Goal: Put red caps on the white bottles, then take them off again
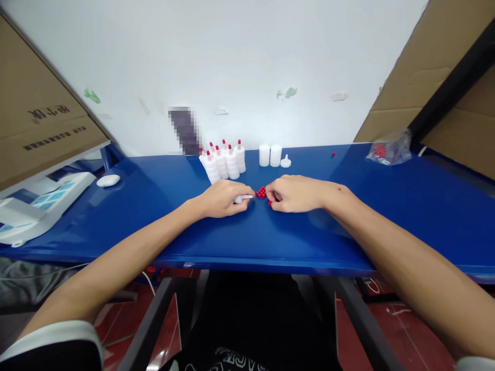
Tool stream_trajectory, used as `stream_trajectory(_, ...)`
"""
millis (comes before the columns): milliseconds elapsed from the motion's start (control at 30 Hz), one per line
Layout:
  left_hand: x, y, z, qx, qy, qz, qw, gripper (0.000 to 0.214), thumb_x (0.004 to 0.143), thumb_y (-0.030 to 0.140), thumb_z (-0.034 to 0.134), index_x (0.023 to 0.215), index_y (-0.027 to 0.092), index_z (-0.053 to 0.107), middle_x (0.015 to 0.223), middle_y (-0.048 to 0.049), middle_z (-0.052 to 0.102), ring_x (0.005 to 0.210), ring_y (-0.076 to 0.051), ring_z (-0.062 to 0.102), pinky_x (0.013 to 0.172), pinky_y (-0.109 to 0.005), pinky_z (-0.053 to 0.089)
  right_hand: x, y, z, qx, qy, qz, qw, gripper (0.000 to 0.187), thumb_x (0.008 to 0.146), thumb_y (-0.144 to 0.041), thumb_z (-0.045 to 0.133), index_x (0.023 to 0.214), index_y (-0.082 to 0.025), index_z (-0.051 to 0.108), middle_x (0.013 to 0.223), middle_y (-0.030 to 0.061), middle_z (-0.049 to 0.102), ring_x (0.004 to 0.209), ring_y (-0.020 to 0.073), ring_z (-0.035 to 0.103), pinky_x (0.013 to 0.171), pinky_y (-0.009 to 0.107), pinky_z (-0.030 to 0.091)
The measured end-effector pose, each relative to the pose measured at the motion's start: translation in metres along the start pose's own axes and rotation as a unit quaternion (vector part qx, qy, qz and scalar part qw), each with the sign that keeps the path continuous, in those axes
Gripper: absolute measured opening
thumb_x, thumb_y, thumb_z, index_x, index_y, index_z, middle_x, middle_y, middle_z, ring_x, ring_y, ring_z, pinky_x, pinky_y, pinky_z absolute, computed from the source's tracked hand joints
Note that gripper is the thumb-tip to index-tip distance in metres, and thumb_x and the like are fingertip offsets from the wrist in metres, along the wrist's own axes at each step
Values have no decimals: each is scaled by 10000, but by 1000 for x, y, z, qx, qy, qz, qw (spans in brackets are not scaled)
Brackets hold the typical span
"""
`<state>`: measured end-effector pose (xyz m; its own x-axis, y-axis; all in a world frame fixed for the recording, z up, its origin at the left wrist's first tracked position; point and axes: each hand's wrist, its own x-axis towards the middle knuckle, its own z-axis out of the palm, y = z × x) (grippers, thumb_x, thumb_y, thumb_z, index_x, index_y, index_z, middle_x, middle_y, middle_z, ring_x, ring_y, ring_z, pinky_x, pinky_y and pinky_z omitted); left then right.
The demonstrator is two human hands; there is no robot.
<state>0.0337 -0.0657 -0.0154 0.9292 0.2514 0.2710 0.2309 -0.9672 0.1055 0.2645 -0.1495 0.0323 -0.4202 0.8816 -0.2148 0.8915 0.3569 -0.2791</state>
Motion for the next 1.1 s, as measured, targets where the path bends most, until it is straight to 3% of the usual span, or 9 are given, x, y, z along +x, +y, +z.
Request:
stream_trajectory(167,-1,-1,-1,12,-17,1,1000,349,933,288,474,1179,228,714,993,-52,770,830,-204,699,664,-298,455,2,1,1,5,16,-10,1000,130,831,-266,600,708,-222,593,702,9,651,575,155,522,598,334,359)
stream_trajectory(500,1,2,0,46,-30,0,999,352,916,304,481,1139,230,743,920,-54,767,758,-202,690,594,-302,419,8,12,6,-24,64,-2,998,312,886,-427,613,670,-224,515,617,6,606,553,156,499,581,331,317)
stream_trajectory(1100,0,1,-1,34,-25,-9,999,342,912,304,483,1126,221,736,942,-57,770,785,-210,702,612,-303,434,14,14,10,40,51,3,998,415,932,-523,566,656,-222,492,583,0,572,535,144,483,571,335,346)
